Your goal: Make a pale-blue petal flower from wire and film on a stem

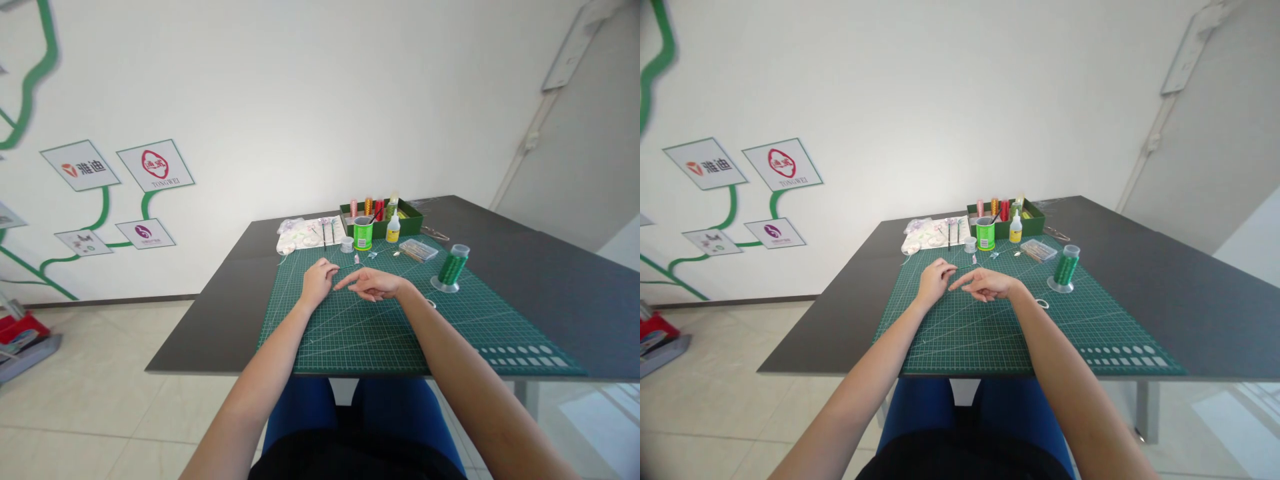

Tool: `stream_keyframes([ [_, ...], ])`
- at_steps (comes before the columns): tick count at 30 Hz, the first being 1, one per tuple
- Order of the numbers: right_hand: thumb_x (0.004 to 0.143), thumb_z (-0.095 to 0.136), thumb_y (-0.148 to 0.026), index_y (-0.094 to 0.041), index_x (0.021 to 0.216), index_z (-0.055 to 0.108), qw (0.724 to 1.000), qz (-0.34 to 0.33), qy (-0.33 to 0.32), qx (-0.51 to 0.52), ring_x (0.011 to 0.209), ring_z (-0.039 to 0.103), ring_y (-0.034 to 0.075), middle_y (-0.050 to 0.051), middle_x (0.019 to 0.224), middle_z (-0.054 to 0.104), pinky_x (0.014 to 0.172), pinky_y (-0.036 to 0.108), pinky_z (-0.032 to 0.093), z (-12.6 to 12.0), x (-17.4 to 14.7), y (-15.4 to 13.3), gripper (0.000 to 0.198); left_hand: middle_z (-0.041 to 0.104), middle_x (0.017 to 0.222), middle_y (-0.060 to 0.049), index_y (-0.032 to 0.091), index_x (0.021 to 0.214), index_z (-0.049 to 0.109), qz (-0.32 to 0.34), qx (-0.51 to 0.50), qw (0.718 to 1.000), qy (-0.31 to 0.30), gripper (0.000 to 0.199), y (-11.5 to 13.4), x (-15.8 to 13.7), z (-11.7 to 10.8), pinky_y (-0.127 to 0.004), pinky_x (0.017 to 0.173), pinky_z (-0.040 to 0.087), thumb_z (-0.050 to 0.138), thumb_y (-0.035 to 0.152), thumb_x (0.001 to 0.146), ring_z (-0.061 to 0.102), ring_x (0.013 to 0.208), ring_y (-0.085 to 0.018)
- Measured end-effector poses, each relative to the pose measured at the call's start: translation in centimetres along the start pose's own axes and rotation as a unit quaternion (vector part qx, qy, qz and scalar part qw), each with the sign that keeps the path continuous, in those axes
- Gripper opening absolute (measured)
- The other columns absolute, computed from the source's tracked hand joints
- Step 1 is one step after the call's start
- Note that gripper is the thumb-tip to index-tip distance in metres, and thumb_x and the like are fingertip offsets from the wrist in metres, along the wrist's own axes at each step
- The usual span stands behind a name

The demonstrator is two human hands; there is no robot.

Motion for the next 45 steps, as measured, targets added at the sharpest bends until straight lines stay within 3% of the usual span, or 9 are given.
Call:
stream_keyframes([
  [13,0.09,0.065,-0.04,-0.009,0.131,0.067,0.999,-0.029,0.024,0.005,0.032,0.038,0.006,-0.006,0.046,0.057,0.032,0.017,0.022,-0.6,-0.5,-0.7,0.051,0.068,0.092,-0.003,0.023,0.101,0.078,0.025,0.014,0.999,-0.042,0.026,0.6,0.0,0.4,-0.026,0.071,0.048,0.058,0.009,0.093,0.064,0.081,-0.015],
  [17,0.089,0.066,-0.035,-0.008,0.133,0.063,0.994,-0.074,0.067,0.043,0.031,0.033,0.006,-0.009,0.043,0.051,0.033,0.018,0.019,-0.8,-0.6,-1.2,0.052,0.067,0.091,-0.003,0.022,0.098,0.077,0.034,0.034,0.997,-0.062,0.027,0.9,-0.1,0.5,-0.025,0.067,0.046,0.055,0.008,0.094,0.064,0.082,-0.016],
  [23,0.089,0.066,-0.031,-0.007,0.127,0.066,0.976,-0.13,0.149,0.092,0.034,0.025,0.005,-0.012,0.039,0.039,0.036,0.021,0.018,-2.0,-0.7,-1.5,0.044,0.068,0.095,-0.002,0.024,0.102,0.077,0.052,0.019,0.996,-0.064,0.022,0.9,-0.1,0.7,-0.025,0.076,0.049,0.059,0.013,0.096,0.066,0.087,-0.016],
  [33,0.09,0.066,-0.027,-0.006,0.122,0.07,0.963,-0.142,0.199,0.11,0.035,0.023,0.006,-0.011,0.038,0.037,0.037,0.021,0.017,-2.8,-1.2,-1.4,0.039,0.071,0.1,-0.002,0.021,0.103,0.076,0.058,0.036,0.994,-0.086,0.021,1.2,-0.1,0.7,-0.024,0.081,0.05,0.057,0.014,0.098,0.068,0.093,-0.015],
  [39,0.087,0.065,-0.025,-0.005,0.116,0.072,0.955,-0.126,0.248,0.103,0.033,0.017,0.005,-0.012,0.035,0.034,0.037,0.022,0.011,-4.2,-1.7,-1.0,0.036,0.07,0.101,-0.002,0.022,0.107,0.076,0.085,0.088,0.984,-0.133,0.025,2.4,-0.3,0.7,-0.023,0.075,0.05,0.054,0.014,0.099,0.067,0.093,-0.015],
  [45,0.085,0.066,-0.026,-0.003,0.115,0.072,0.951,-0.118,0.271,0.088,0.033,0.018,0.004,-0.012,0.036,0.032,0.038,0.022,0.011,-4.6,-2.0,-0.9,0.038,0.069,0.101,-0.002,0.023,0.107,0.076,0.098,0.101,0.98,-0.139,0.024,2.8,-0.4,0.9,-0.023,0.073,0.05,0.054,0.016,0.099,0.067,0.093,-0.015],
])
Point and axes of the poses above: each hand's wrist, its own x-axis towards the middle knuckle, its own z-axis out of the palm, y = z × x, the point moved 5 cm from there along x, towards the middle knuckle
